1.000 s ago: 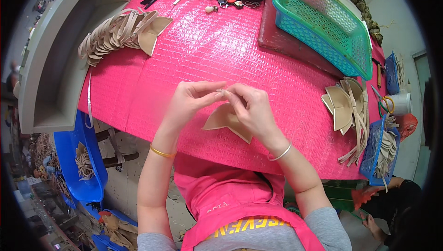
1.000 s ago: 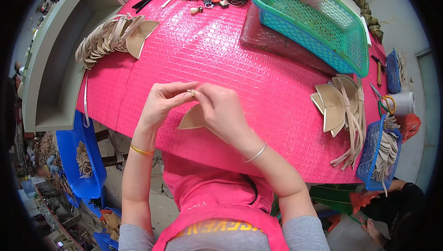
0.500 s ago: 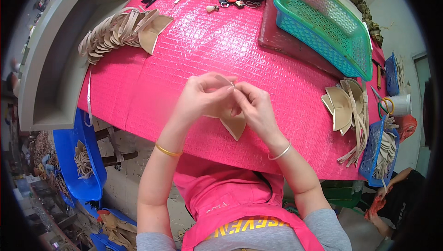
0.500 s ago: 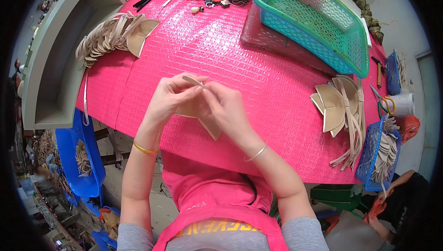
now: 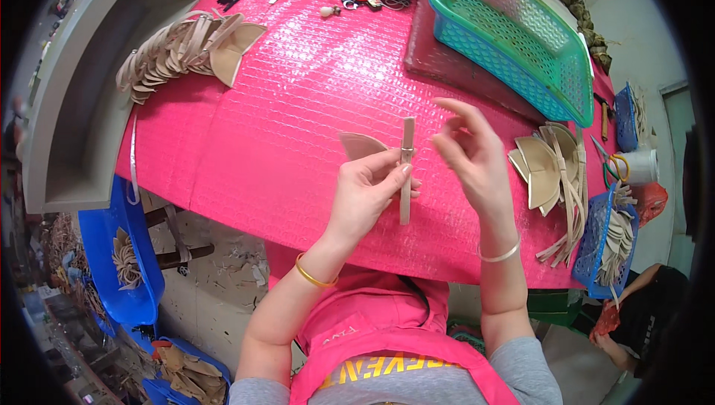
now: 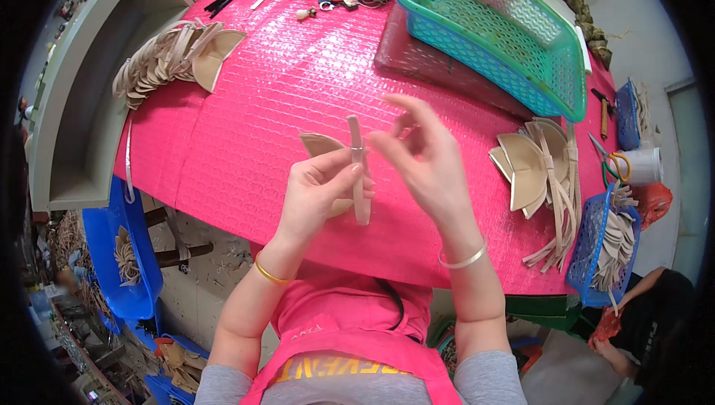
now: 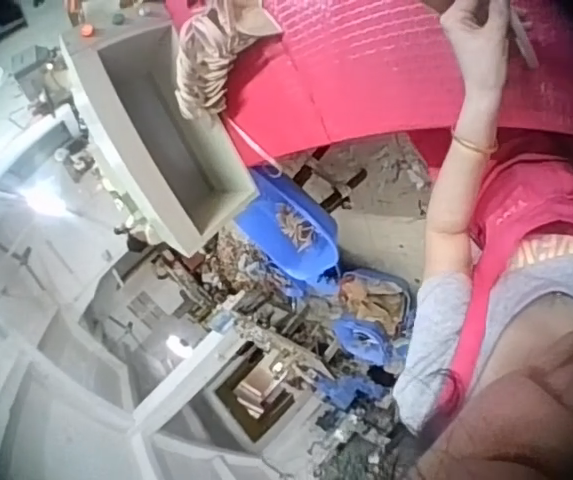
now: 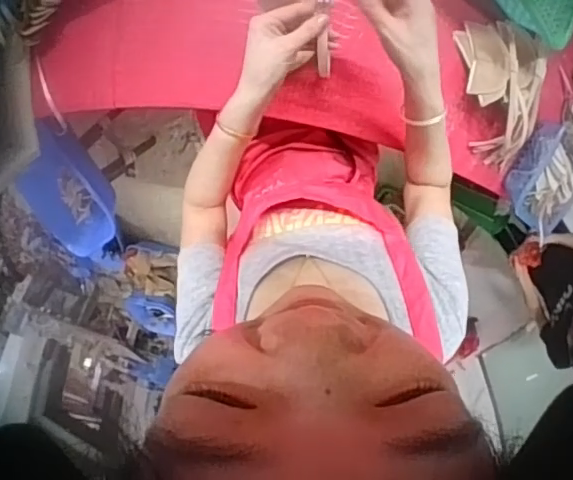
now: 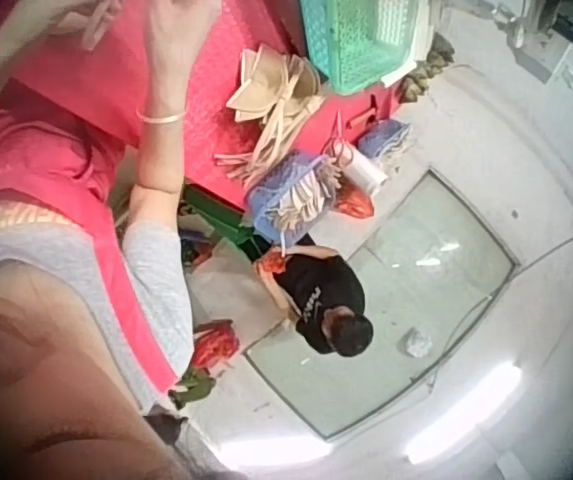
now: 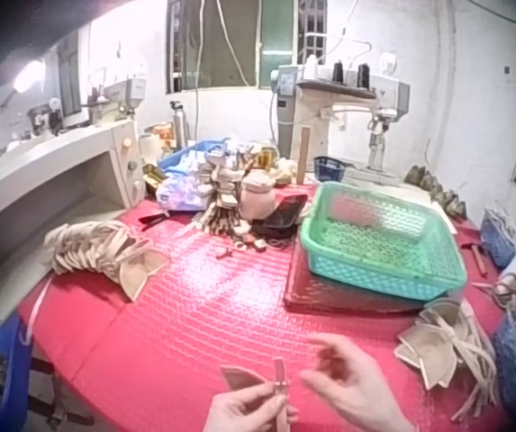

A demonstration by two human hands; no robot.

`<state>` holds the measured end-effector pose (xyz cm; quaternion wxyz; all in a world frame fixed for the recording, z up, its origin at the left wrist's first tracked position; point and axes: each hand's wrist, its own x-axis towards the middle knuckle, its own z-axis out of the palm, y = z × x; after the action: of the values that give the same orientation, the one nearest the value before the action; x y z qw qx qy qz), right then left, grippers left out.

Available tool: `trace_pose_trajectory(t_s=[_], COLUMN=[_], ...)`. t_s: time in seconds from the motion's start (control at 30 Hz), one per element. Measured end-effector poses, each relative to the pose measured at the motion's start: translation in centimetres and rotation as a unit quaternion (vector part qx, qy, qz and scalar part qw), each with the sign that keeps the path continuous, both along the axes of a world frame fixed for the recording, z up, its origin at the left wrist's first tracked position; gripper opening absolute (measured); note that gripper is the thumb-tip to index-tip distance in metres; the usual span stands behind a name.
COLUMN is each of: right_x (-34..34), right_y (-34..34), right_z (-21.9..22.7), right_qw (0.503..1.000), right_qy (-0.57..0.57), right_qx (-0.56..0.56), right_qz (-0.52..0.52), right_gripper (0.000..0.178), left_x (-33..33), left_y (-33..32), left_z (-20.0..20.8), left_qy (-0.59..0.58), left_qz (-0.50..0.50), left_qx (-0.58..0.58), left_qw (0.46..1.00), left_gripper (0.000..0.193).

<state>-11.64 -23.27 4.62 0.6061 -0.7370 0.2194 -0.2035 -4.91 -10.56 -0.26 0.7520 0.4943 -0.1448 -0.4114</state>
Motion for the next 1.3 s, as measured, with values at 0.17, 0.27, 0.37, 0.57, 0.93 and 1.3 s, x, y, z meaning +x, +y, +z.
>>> trace_pose_trajectory(t_s=[0.17,0.27,0.37,0.57,0.93,1.3], right_x=[-0.6,-2.5,-3.4,-3.8,-3.2,-1.9], right_y=[-0.2,0.0,0.1,0.4,0.8,2.4], right_z=[-1.9,-3.3,-4.2,-4.2,-4.7,-3.8], right_qw=[0.948,0.878,0.857,0.835,0.849,0.991], right_qy=[-0.071,-0.154,-0.164,-0.174,-0.198,-0.037], right_qx=[-0.295,-0.44,-0.475,-0.509,-0.475,0.124], right_qz=[0.098,0.109,0.111,0.115,0.122,-0.031], right_gripper=[0.018,0.02,0.023,0.023,0.026,0.007], left_x=[-0.4,-0.8,-1.5,-2.3,-2.9,-3.3], left_y=[-0.3,-0.5,-0.8,-1.2,-1.0,0.6], left_z=[0.3,0.0,-0.2,-0.5,-0.5,-0.1], left_qy=[0.127,0.155,0.136,0.093,0.083,0.019], left_qz=[-0.007,-0.036,0.001,0.089,0.127,0.075], left_qx=[-0.018,-0.028,-0.021,-0.017,-0.008,-0.014], left_qw=[0.992,0.987,0.99,0.992,0.988,0.997], left_gripper=[0.026,0.026,0.022,0.02,0.019,0.024])
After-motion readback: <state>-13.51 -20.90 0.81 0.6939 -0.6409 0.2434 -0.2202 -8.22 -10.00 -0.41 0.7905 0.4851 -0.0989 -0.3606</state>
